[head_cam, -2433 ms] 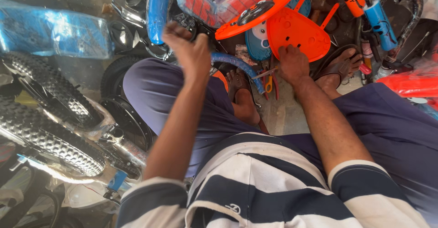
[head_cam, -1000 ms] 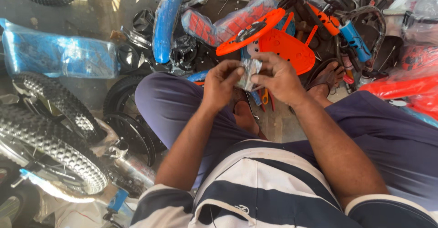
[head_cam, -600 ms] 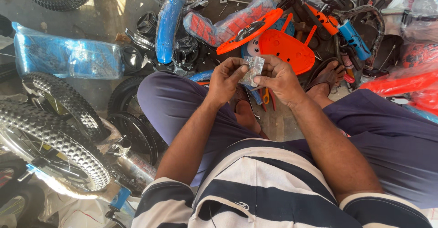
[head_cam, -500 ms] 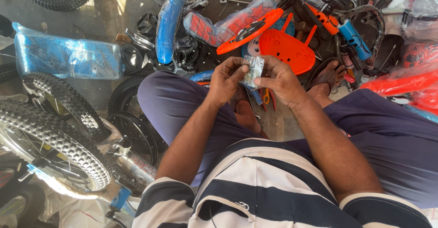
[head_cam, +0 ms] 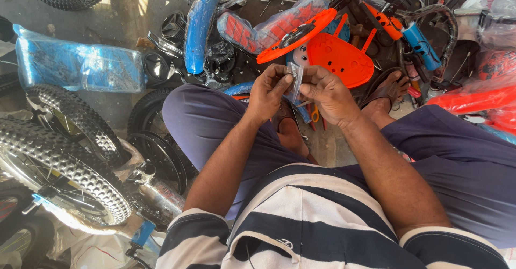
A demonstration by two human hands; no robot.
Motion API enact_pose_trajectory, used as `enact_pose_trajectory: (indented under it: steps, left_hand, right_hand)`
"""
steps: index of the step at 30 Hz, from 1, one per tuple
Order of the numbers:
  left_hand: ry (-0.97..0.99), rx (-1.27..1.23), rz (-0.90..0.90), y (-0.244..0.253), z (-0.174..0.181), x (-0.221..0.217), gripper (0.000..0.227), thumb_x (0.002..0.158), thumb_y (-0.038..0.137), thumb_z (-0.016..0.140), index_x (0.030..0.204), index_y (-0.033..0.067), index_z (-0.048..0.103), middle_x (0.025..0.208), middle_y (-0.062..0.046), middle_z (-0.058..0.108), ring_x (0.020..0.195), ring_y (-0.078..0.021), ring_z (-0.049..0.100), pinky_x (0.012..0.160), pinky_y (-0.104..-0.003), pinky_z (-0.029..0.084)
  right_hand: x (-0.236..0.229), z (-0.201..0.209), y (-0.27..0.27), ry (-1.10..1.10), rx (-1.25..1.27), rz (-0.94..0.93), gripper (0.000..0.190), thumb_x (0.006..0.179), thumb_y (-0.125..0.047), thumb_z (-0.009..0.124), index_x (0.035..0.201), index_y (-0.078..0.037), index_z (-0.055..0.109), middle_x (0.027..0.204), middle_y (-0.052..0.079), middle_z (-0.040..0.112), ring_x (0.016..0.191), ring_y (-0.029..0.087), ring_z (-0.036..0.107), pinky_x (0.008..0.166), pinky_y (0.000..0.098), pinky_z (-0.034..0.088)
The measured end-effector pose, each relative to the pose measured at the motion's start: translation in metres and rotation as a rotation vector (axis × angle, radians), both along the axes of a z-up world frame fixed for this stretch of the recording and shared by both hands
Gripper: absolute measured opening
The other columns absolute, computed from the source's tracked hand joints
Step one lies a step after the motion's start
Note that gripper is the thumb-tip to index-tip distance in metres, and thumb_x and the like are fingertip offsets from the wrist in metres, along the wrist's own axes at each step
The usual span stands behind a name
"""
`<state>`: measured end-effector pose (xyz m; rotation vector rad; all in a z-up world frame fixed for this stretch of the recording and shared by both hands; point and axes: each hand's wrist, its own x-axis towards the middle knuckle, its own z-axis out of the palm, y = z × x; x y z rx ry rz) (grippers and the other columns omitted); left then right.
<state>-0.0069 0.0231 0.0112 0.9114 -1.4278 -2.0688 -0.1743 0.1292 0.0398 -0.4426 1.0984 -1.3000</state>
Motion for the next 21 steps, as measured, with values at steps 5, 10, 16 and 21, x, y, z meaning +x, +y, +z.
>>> enact_pose_trajectory:
  steps: [5, 10, 16, 21]
  left_hand:
    - [0.003, -0.011, -0.033, 0.007, -0.011, 0.0, 0.019, 0.105, 0.017, 0.065, 0.115, 0.0002, 0.062, 0.094, -0.003, 0.066, 0.084, -0.0086, 0.06, 0.075, -0.028, 0.052]
    - [0.111, 0.161, 0.091, 0.001, -0.024, -0.002, 0.02, 0.106, 0.016, 0.06, 0.119, 0.0018, 0.055, 0.099, -0.005, 0.066, 0.087, -0.0105, 0.065, 0.08, -0.029, 0.057]
    - [0.092, 0.177, 0.046, -0.002, -0.012, 0.0, 0.028, 0.103, 0.015, 0.066, 0.125, -0.001, 0.06, 0.105, -0.006, 0.068, 0.094, -0.0098, 0.064, 0.083, -0.029, 0.055]
    - [0.075, 0.113, 0.004, 0.0, -0.005, 0.0, 0.036, 0.101, 0.017, 0.07, 0.13, -0.0028, 0.063, 0.112, -0.008, 0.072, 0.1, -0.0111, 0.066, 0.088, -0.029, 0.057]
  right_hand:
    - [0.004, -0.007, -0.001, 0.064, -0.025, -0.062, 0.021, 0.098, -0.007, 0.072, 0.118, -0.005, 0.065, 0.102, 0.005, 0.07, 0.086, 0.012, 0.068, 0.078, 0.0282, 0.058]
    - [0.003, -0.009, 0.002, 0.103, 0.031, -0.094, 0.011, 0.098, -0.007, 0.068, 0.109, -0.005, 0.069, 0.096, 0.001, 0.068, 0.084, 0.01, 0.067, 0.076, 0.0251, 0.056]
    - [0.004, -0.008, 0.0, 0.075, 0.004, -0.075, 0.009, 0.104, -0.015, 0.066, 0.107, -0.006, 0.066, 0.094, 0.0, 0.067, 0.086, 0.008, 0.065, 0.079, 0.0241, 0.056]
    - [0.003, -0.01, -0.001, 0.143, 0.025, -0.127, 0.015, 0.101, -0.02, 0.069, 0.11, -0.008, 0.068, 0.093, 0.0, 0.069, 0.086, 0.007, 0.066, 0.078, 0.024, 0.056]
